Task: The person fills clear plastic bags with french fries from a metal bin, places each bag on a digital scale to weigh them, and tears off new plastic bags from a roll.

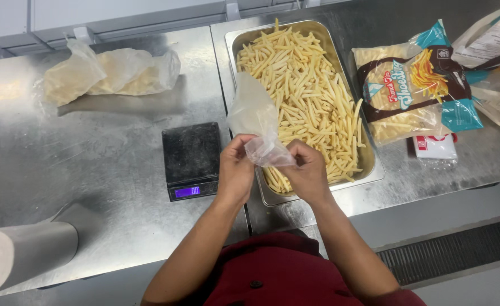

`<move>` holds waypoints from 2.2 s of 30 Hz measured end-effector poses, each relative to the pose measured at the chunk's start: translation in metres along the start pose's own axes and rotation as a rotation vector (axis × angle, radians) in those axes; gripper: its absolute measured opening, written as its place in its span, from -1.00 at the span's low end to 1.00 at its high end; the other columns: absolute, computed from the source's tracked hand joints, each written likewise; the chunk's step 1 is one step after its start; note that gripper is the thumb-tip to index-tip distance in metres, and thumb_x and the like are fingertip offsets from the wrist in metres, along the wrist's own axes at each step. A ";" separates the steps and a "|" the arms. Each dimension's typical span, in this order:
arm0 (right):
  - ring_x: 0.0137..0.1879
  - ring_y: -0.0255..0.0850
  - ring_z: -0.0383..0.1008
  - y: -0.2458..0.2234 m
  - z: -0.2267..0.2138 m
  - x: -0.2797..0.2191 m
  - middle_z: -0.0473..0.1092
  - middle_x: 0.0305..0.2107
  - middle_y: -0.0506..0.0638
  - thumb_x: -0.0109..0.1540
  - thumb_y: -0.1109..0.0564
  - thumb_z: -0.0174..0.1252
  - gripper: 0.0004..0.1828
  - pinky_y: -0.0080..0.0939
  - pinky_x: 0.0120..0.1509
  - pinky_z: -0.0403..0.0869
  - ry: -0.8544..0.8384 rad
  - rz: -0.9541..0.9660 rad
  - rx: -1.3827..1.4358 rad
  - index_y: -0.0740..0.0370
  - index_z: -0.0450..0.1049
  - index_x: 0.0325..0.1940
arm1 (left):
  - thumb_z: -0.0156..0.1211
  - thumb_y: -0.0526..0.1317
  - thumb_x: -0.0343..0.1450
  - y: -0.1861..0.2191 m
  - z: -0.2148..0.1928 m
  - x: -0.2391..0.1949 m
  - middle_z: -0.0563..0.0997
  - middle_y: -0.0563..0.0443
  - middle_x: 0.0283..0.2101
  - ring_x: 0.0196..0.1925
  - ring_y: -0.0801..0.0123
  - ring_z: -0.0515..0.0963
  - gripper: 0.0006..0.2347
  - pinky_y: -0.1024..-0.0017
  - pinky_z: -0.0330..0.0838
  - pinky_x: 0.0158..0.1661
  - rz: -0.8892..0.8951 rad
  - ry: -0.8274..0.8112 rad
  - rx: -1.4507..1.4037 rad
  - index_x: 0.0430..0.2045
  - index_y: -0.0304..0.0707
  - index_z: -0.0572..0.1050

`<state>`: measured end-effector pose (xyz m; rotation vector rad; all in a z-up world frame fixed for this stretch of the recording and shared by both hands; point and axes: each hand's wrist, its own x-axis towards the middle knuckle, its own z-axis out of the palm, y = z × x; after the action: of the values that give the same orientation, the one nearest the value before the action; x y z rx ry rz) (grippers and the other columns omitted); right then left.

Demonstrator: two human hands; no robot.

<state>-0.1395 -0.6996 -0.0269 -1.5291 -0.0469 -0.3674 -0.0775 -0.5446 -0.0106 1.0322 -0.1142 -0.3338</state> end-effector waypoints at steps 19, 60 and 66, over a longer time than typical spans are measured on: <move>-0.10 -0.22 0.43 -0.019 0.008 0.026 0.36 -0.15 0.04 0.30 0.32 0.03 -0.66 -0.21 -0.03 0.46 0.310 0.149 0.497 0.14 0.35 0.16 | 0.18 -0.41 0.41 0.016 0.016 0.011 0.61 -0.10 -0.37 -0.39 0.32 0.55 -0.84 0.42 0.40 -0.36 0.293 0.007 0.793 -0.16 -0.33 0.51; -0.12 -0.02 0.62 -0.096 -0.111 0.075 0.56 -0.19 0.14 0.35 0.09 0.08 -0.71 -0.12 -0.09 0.60 -0.061 0.075 -0.639 0.29 0.51 0.06 | 0.51 -0.16 0.32 -0.024 0.023 0.049 0.71 -0.08 -0.15 -0.06 0.17 0.75 -0.54 0.27 0.58 -0.01 0.184 -0.210 0.952 0.06 -0.26 0.46; 0.11 0.17 0.47 0.017 -0.191 0.082 0.43 0.02 0.37 0.17 -0.19 0.43 -0.21 0.06 0.16 0.45 0.023 0.243 -1.191 0.40 0.38 0.27 | 0.45 -0.33 0.32 -0.038 -0.010 0.049 0.62 -0.01 -0.15 -0.09 0.43 0.63 -0.53 0.46 0.56 -0.07 0.073 -0.356 0.401 0.09 -0.39 0.39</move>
<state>-0.0954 -0.9032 -0.0326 -2.6659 0.4475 -0.2066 -0.0370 -0.5701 -0.0515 1.3519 -0.5560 -0.4370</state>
